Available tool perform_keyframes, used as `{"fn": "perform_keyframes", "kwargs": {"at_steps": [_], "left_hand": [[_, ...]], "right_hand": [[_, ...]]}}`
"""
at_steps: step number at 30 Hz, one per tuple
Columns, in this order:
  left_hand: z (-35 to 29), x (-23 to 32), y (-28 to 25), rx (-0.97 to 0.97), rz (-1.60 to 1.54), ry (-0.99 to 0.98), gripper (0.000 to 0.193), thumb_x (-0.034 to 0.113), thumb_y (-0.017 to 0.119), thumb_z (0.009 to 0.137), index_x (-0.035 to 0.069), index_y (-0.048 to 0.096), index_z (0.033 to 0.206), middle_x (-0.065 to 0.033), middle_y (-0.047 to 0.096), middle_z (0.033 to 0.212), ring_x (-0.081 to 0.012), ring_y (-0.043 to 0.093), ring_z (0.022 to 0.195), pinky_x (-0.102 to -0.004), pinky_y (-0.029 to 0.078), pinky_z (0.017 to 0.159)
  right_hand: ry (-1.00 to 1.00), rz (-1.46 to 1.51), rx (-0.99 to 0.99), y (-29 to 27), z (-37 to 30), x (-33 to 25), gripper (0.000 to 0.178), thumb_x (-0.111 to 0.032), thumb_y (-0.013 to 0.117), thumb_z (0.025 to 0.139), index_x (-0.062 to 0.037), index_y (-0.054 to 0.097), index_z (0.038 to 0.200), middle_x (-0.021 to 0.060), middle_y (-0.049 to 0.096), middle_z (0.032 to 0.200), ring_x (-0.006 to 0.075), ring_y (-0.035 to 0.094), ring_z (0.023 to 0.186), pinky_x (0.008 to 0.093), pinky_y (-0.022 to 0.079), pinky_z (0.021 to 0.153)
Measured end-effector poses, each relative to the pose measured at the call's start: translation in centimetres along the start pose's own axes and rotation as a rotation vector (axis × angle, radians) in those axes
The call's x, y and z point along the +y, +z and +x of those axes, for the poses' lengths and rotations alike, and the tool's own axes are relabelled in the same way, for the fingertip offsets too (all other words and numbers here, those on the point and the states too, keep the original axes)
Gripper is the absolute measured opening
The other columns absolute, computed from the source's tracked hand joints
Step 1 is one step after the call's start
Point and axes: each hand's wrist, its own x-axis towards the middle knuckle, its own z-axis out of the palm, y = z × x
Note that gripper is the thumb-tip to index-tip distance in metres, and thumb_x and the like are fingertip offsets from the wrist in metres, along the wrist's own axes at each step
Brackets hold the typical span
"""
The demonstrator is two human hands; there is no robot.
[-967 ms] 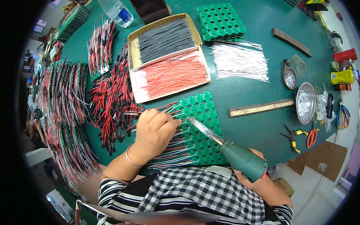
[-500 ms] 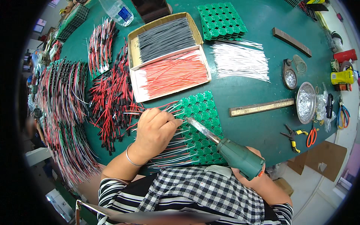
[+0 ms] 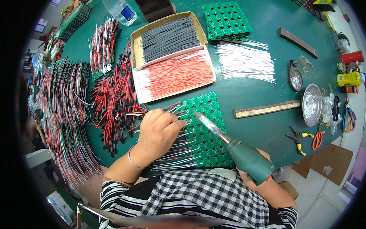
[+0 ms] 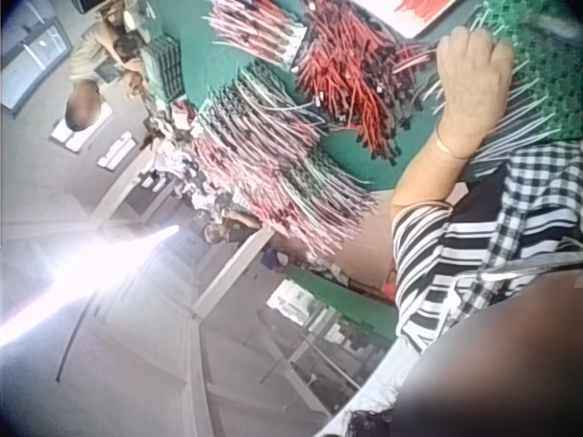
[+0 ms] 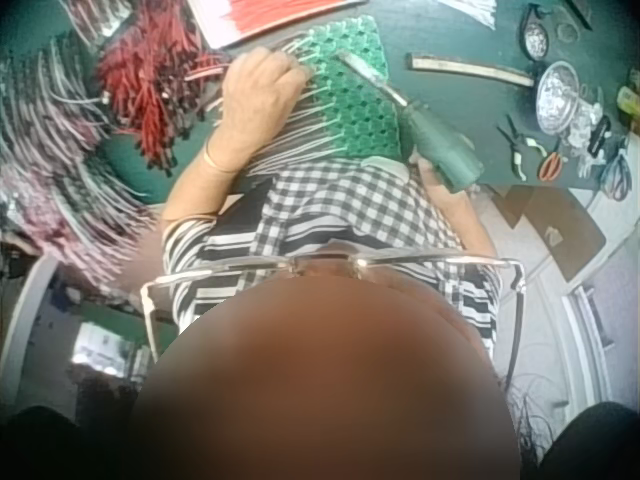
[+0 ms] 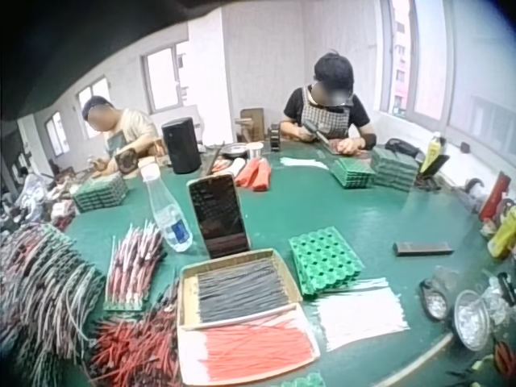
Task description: The person solders wires onto a set of electronic circuit boards using a soldering iron and solder wire.
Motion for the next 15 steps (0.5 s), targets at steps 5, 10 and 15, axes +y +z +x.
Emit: {"fn": "perform_keyframes", "kwargs": {"at_steps": [5,10,15], "left_hand": [[0.0,0.1,0.0,0.003,0.003,-0.001,0.016,0.009,0.07,0.071,0.011,0.068,0.087,-0.0002,0.056,0.079,-0.0201,0.051,0.072,-0.035,0.041,0.063],[0.0,0.1,-0.3,0.021,-0.037,-0.022,0.018,0.007,0.072,0.069,0.011,0.067,0.086,-0.0003,0.056,0.078,-0.0206,0.052,0.071,-0.035,0.041,0.064],[-0.1,-0.1,0.0,0.013,-0.026,-0.031,0.017,0.007,0.072,0.07,0.011,0.066,0.086,-0.0005,0.055,0.078,-0.0209,0.052,0.072,-0.0355,0.042,0.065]], "right_hand": [[0.165,0.301,0.052,0.4,0.0,-0.7,0.016,-0.019,0.062,0.087,-0.0051,0.066,0.093,0.008,0.066,0.08,0.0256,0.065,0.068,0.0364,0.052,0.061],[0.032,0.148,0.038,0.6,-0.4,0.1,0.016,-0.015,0.067,0.082,-0.0052,0.068,0.094,0.0085,0.068,0.086,0.0279,0.066,0.075,0.0378,0.052,0.068],[0.175,0.161,0.021,1.0,-1.5,0.5,0.02,-0.012,0.07,0.078,-0.0053,0.069,0.096,0.0096,0.069,0.093,0.0296,0.066,0.084,0.0398,0.052,0.076]]}}
